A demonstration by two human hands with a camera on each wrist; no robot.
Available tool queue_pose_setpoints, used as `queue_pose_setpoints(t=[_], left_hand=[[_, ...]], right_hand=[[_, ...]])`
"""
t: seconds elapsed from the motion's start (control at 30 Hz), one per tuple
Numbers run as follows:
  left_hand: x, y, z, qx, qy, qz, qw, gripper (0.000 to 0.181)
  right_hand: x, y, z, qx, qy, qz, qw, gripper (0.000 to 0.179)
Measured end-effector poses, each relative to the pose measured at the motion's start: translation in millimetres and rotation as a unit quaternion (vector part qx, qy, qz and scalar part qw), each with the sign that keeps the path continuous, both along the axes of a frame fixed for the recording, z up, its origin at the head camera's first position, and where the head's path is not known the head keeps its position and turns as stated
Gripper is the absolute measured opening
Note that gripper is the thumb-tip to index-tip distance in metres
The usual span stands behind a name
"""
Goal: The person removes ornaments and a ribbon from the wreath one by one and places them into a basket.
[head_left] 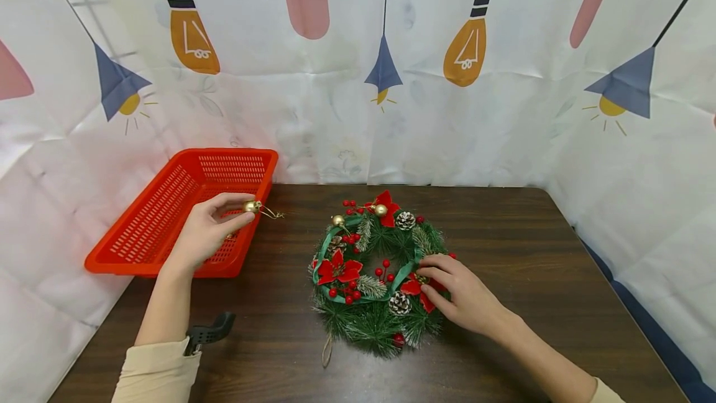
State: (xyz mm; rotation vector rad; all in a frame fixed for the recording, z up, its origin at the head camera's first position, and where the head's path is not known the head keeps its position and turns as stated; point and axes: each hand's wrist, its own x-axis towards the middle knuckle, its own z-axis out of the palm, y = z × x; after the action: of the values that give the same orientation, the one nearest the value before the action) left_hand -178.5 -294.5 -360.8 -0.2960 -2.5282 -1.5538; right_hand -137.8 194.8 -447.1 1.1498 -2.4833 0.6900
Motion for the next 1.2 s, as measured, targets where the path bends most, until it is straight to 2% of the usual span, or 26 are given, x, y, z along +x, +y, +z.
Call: queue_pose_setpoints(t=[0.23, 0.47, 0.87, 1.03, 1.2], left_hand=[[-1.8, -14.1, -6.2, 0.026, -0.009, 0.014, 0.9995, 0.042], [-3.0, -32.6, -13.1, -0.02, -0.006, 0.054, 0.9983, 0.043], [1.3, -54.1, -15.8, -0.056, -0.016, 0.103, 0.9929, 0.046], [2.5, -58.7, -16.7, -0.077, -0.034, 0.131, 0.9878, 0.049], [3.2, -59.8, -18.6, -0.092, -0.067, 0.154, 0.9815, 0.051]], right_hand=[[0.2, 0, -0.2, 0.004, -0.006, 0.0, 1.0, 0.026], [-0.8, 0, 0.2, 0.0, -0.006, 0.004, 1.0, 0.026], [-2.2, 0, -0.5, -0.003, 0.009, 0.006, 0.9999, 0.028], [-2.3, 0, -0.5, -0.003, 0.012, 0.007, 0.9999, 0.028], [-2.2, 0, 0.0, -0.003, 0.007, 0.008, 0.9999, 0.028]])
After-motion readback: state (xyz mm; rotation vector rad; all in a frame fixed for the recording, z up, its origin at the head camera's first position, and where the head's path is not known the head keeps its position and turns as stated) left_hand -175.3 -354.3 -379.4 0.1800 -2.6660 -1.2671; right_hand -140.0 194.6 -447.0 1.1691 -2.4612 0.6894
